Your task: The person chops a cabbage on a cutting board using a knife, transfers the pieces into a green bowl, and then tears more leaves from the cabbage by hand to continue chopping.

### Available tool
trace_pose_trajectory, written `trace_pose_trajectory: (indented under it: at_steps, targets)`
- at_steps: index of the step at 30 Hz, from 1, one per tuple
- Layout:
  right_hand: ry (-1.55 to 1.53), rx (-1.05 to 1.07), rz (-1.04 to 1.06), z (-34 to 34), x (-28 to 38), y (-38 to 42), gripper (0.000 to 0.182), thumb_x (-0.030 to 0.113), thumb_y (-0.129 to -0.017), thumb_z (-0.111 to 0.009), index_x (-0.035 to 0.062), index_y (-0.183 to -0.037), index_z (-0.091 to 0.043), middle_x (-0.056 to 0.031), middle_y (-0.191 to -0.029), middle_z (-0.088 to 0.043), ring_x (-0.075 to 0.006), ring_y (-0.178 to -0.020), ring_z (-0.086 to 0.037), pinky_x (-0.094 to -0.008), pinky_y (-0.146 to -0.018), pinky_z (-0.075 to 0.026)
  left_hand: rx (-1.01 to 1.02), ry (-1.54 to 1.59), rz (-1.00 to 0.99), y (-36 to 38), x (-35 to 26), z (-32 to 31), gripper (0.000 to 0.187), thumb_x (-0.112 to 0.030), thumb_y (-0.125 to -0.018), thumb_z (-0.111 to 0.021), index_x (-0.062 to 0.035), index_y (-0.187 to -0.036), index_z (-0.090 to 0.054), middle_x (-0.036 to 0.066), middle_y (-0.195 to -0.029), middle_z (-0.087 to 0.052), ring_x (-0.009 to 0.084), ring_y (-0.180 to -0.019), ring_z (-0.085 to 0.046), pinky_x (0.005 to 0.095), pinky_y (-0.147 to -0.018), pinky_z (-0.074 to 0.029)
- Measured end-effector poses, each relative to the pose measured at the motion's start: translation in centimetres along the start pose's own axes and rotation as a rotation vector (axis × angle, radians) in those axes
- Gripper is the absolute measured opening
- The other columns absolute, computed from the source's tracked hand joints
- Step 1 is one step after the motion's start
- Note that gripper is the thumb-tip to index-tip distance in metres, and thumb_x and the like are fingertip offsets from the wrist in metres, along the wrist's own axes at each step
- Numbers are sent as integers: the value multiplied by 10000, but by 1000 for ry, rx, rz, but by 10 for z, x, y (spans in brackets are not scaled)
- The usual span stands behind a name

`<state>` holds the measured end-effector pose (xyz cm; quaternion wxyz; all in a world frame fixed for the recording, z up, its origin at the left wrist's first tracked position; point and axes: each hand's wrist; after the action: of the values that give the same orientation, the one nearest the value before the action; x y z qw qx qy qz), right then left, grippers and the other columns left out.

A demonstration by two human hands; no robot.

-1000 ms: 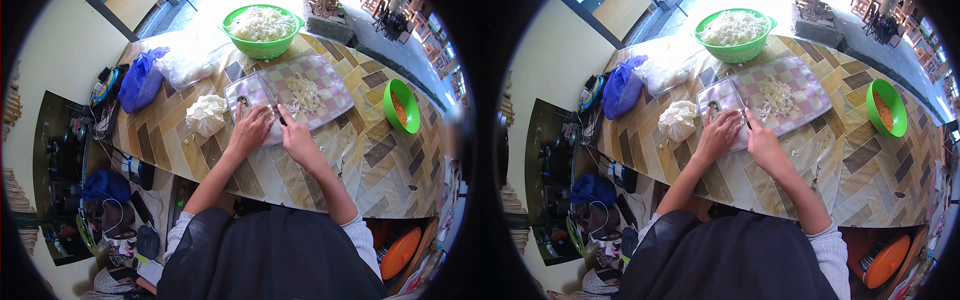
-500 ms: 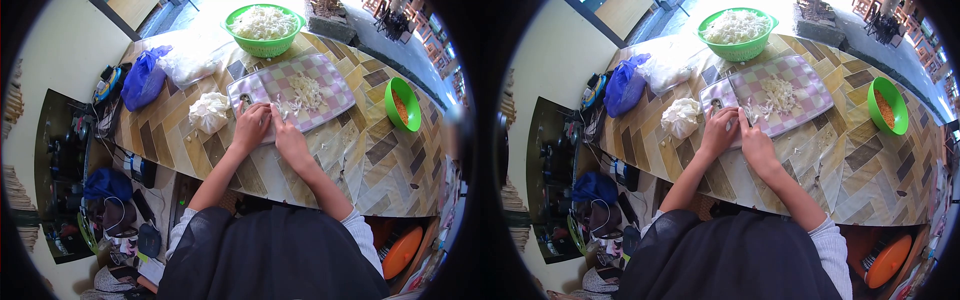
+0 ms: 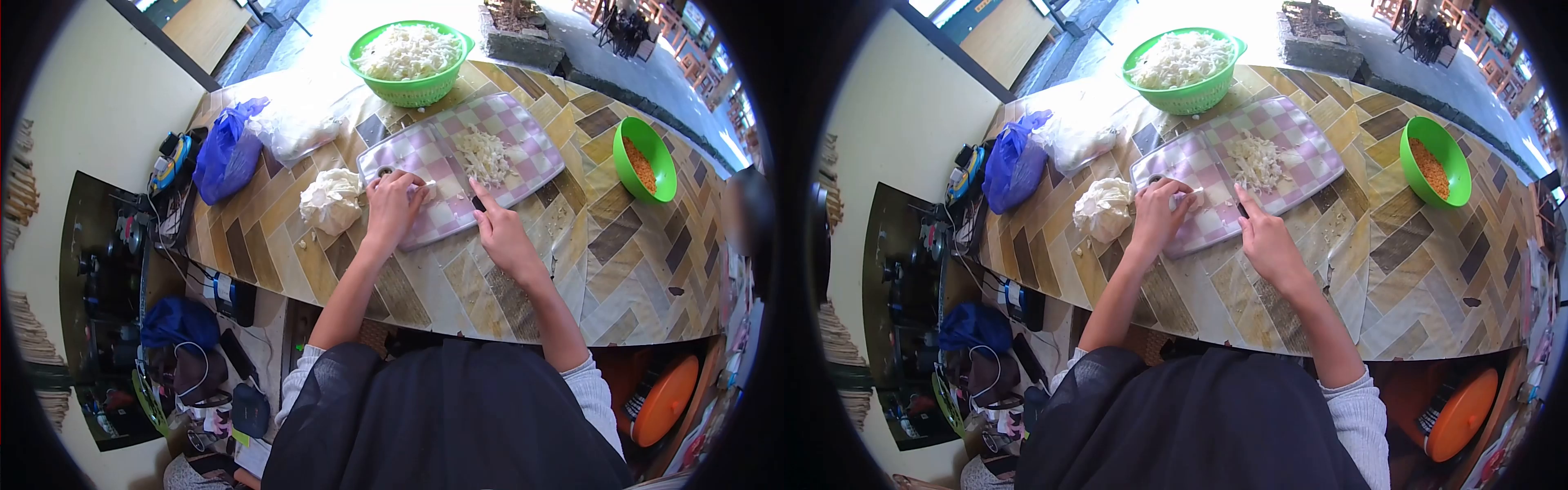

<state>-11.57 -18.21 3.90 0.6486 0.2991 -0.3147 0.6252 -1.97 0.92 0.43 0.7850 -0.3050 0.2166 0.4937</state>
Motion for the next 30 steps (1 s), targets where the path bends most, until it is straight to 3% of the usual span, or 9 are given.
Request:
trace_pose_trajectory:
  at_steps: [2,5,8,11,14,17,23,30]
  targets:
    - [-93,-12,-1,3,2,3,515,86,-940,-486,101,-1445,-385,-307,-783,-597,-459,-766,-599,-480,-704,-457,111,290,205,-3,-10,5,200,-218,-852,-693,-42,-945,-704,101,-874,-703,240,-849,-662,400,-940,-385]
    - [-162,-60,43,0,3,5,522,80,-935,-497,99,-1444,-386,-296,-752,-586,-461,-732,-592,-470,-685,-451,149,320,189,-4,-10,1,221,-243,-877,-661,-40,-956,-697,117,-838,-713,240,-798,-676,400,-905,-394]
    - [-152,-61,96,-10,-2,3,523,86,-936,-496,103,-1446,-384,-290,-738,-585,-458,-734,-594,-479,-686,-444,142,-70,94,-5,-13,-2,242,-281,-877,-651,-55,-952,-697,101,-880,-705,234,-846,-666,387,-883,-387]
    - [-92,55,-15,-7,15,5,518,95,-941,-490,105,-1447,-380,-294,-760,-592,-461,-761,-597,-495,-698,-444,27,-193,10,-6,-11,-8,247,-308,-877,-639,-77,-941,-698,78,-926,-684,229,-890,-645,380,-869,-372]
    - [4,36,45,-17,8,4,514,109,-949,-483,113,-1451,-372,-296,-832,-615,-459,-798,-605,-513,-718,-459,36,-169,60,-8,-13,-11,193,-270,-852,-662,-88,-911,-689,57,-963,-665,229,-924,-627,387,-881,-360]
    - [84,28,74,-23,2,3,511,120,-957,-474,118,-1456,-364,-285,-904,-629,-455,-822,-616,-520,-744,-483,-94,-111,8,-9,-8,-18,144,-214,-831,-679,-84,-893,-674,53,-949,-668,236,-907,-629,387,-869,-364]
    - [146,35,97,-28,2,1,528,125,-965,-463,126,-1477,-330,-280,-916,-627,-451,-832,-630,-511,-752,-507,-69,-184,-254,-2,-4,-19,81,-127,-853,-639,-67,-904,-657,47,-936,-667,235,-938,-626,411,-905,-371]
    - [268,61,56,-48,-5,-4,567,60,-940,-455,72,-1483,-292,-283,-919,-629,-457,-825,-637,-526,-727,-515,10,-206,-311,22,-5,-10,233,-162,-916,-586,-73,-1123,-646,65,-1178,-624,227,-1108,-586,413,-1029,-335]
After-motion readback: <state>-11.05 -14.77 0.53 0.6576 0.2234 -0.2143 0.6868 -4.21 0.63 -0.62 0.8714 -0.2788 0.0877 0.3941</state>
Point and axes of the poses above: each hand's wrist, its own y-axis away from the middle knuckle, its own z-axis out of the back of the hand, x = y × z
